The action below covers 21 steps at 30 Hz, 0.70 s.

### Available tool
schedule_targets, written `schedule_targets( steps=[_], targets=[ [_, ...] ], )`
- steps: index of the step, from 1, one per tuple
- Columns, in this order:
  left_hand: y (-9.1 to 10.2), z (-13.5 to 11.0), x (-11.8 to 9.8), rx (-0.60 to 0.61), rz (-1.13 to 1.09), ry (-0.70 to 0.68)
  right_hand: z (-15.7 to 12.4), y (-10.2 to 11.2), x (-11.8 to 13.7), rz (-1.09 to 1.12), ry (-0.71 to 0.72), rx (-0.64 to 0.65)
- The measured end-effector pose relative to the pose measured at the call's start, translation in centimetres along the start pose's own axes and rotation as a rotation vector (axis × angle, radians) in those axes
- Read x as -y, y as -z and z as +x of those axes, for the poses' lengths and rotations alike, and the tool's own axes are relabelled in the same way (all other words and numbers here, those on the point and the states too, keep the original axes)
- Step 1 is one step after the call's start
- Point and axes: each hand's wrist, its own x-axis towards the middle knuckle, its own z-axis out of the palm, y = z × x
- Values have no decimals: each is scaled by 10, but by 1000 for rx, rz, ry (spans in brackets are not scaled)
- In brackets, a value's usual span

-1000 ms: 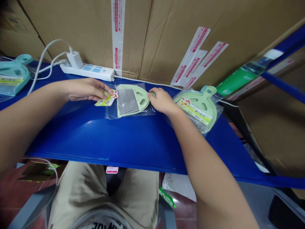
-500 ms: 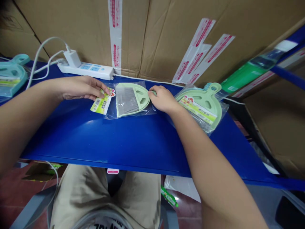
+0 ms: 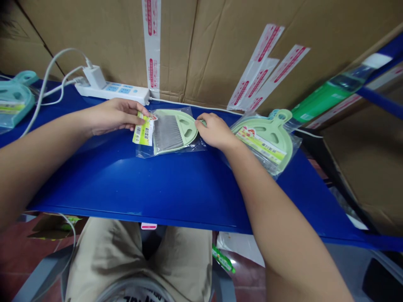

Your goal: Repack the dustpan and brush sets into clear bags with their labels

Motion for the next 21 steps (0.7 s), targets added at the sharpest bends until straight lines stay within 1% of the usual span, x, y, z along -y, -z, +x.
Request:
schedule_targets(
  steps=[3, 8, 15, 21],
  targets=[
    [-2, 0, 0, -38, -49, -13, 0, 0, 0, 2, 8, -10],
    [-7, 1, 0, -83, -136, 2, -1, 2, 3, -5, -14, 18],
    [-10, 2, 3, -45, -124, -20, 0, 0, 1, 0, -10, 16],
    [-9, -2, -2, -7, -40, -35, 0, 2, 1, 11, -9, 17]
  ],
)
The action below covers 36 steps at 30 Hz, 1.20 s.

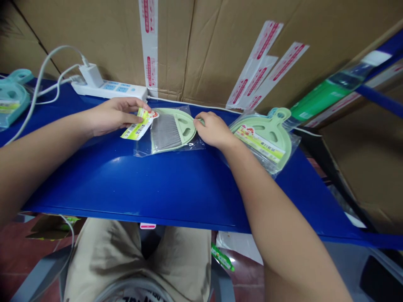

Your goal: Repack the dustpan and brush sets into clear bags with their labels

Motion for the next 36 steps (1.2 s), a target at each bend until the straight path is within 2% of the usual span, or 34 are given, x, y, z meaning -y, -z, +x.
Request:
schedule_targets(
  steps=[8, 12, 17, 22, 26, 30, 36],
  targets=[
    [-1, -1, -6, 34, 131, -24, 0, 0, 0, -1, 18, -2],
    [-6, 0, -5, -17, 124, -34, 0, 0, 0, 1, 22, 4],
    [-11, 8, 8, -68, 22, -106, 0, 0, 1, -15, 7, 4],
    [-22, 18, 21, -139, -200, -185, 2, -3, -1, -39, 26, 4],
    [-27, 16, 20, -144, -267, -128, 3, -4, -3, -28, 32, -3],
    [-22, 8, 12, -114, -271, -71, 3, -4, -3, -25, 23, 4],
    [-23, 0, -2, -142, -109, 44, 2, -2, -1, -48, 26, 11]
  ],
)
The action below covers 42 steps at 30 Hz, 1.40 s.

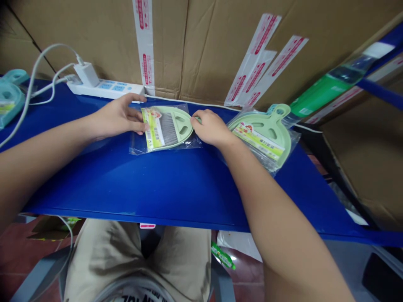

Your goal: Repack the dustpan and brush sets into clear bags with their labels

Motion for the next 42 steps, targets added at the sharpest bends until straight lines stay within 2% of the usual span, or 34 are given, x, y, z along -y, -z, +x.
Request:
schedule_targets(
  steps=[4, 12, 19, 24, 32, 42],
  targets=[
    [-10, -3, -4, -49, 11, 41, -2, 3, 6, -11, -15, 22],
    [-12, 0, -6, -192, -257, 87, -2, 5, 6, -8, -13, 30],
    [-14, 3, -7, -216, -364, 133, -4, 8, 13, -46, -53, 56],
    [-16, 0, -12, -246, -370, 163, -3, 7, 9, -39, -22, 46],
    [-20, -4, -12, -209, -370, 153, -4, 10, 12, -31, -44, 61],
    [-15, -1, -4, -76, -361, 141, -4, 9, 10, 9, -40, 46]
  ],
)
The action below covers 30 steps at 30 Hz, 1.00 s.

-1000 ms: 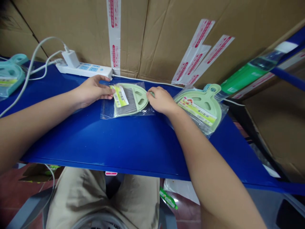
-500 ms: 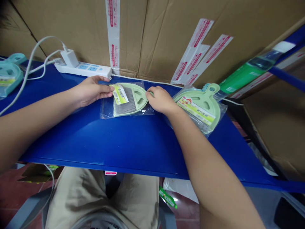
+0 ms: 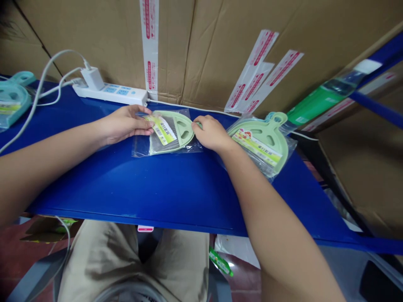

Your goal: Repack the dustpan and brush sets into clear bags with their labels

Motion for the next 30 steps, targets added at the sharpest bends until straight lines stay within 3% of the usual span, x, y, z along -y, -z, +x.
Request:
schedule_targets(
  steps=[14, 21, 25, 30],
  targets=[
    [1, -3, 2, 128, 136, -18, -1, 3, 2, -10, 9, 13],
    [-3, 4, 9, 45, 248, -169, 0, 1, -1, -1, 17, 5],
    [-5, 4, 9, 28, 392, -215, 0, 2, 0, -13, 13, 10],
    [-8, 4, 11, -1, 376, -231, -1, 3, 4, -22, -7, 22]
  ],
)
